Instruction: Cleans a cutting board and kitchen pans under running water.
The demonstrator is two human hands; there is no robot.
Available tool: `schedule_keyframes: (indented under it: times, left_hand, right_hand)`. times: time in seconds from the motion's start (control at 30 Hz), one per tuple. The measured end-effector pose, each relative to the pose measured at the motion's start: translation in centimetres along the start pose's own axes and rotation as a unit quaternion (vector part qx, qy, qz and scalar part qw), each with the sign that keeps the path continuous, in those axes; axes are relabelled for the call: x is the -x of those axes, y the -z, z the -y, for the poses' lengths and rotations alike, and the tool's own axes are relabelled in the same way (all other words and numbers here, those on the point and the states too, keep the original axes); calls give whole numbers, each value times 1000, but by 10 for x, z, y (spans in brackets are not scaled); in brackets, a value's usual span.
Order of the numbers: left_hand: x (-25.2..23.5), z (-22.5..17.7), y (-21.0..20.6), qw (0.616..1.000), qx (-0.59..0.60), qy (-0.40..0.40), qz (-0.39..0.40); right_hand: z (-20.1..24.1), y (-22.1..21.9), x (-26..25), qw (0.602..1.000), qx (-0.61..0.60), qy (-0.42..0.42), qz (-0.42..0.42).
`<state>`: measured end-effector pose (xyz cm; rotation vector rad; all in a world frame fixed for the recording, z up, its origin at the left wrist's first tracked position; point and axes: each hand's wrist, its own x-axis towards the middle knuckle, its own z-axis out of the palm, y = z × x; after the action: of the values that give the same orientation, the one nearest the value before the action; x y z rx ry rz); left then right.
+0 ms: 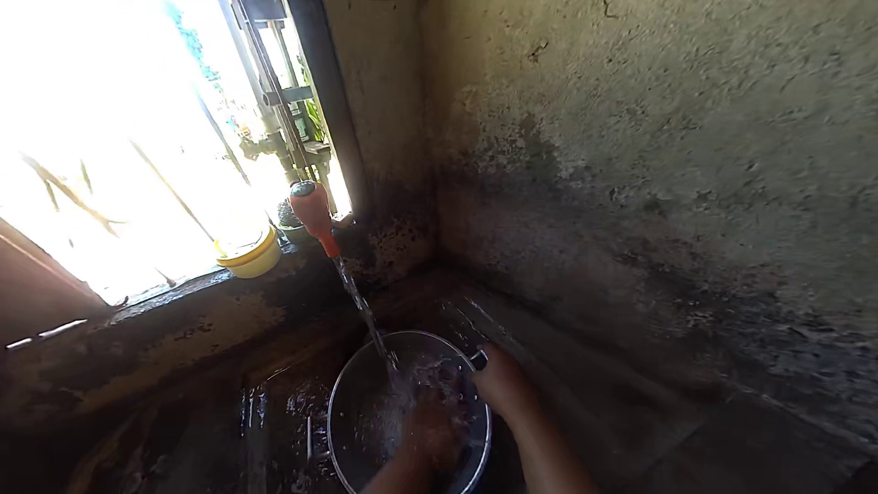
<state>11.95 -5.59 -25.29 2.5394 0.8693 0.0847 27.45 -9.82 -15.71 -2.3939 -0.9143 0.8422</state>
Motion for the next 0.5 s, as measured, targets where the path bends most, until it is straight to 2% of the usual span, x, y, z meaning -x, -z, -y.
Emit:
schedule_keyframes:
  times: [0.03, 0.07, 0.1, 0.13, 0.17, 0.23, 0.27, 0.3, 0.37, 0.4, 0.43, 0.5]
  left_hand:
    - [-4, -1, -7, 995, 31, -95, 18]
    - [-8, 7, -3, 988, 32, -143, 57]
    - [-10, 23, 6, 986, -3, -145, 81]
    - [-10, 42, 17, 991, -53, -98, 73]
    - [-12, 60, 23, 994, -102, -16, 27]
    - [-23, 68, 24, 976, -156, 141, -52]
    - [-26, 56, 18, 976, -139, 155, -58]
    - [-25, 41, 9, 985, -117, 109, -65]
    - [-23, 28, 0, 996, -68, -47, -39]
    - [-24, 30, 7, 996, -64, -55, 8]
    - [-25, 37, 12, 997, -73, -10, 16]
    - [-40, 49, 8, 986, -73, 132, -73]
  right_hand:
    - [-5, 1, -2, 1000, -3, -4, 2]
    - [-9, 1, -3, 1000, -7, -9, 6]
    - [-13, 0, -4, 1000, -13, -11, 7]
    - [-14, -1, -4, 1000, -17, -11, 7]
    - [-12, -2, -5, 1000, -21, -8, 4]
    - [-3, -5, -3, 1000, -20, 0, 10]
    - [2, -7, -1, 1000, -13, -2, 17]
    - [4, -7, -1, 1000, -7, -4, 22]
    - [-2, -6, -4, 999, -16, -5, 32]
    - [-5, -7, -5, 999, -28, -9, 36]
    - [-7, -8, -4, 999, -34, -13, 35]
    - [-3, -8, -5, 999, -23, -12, 30]
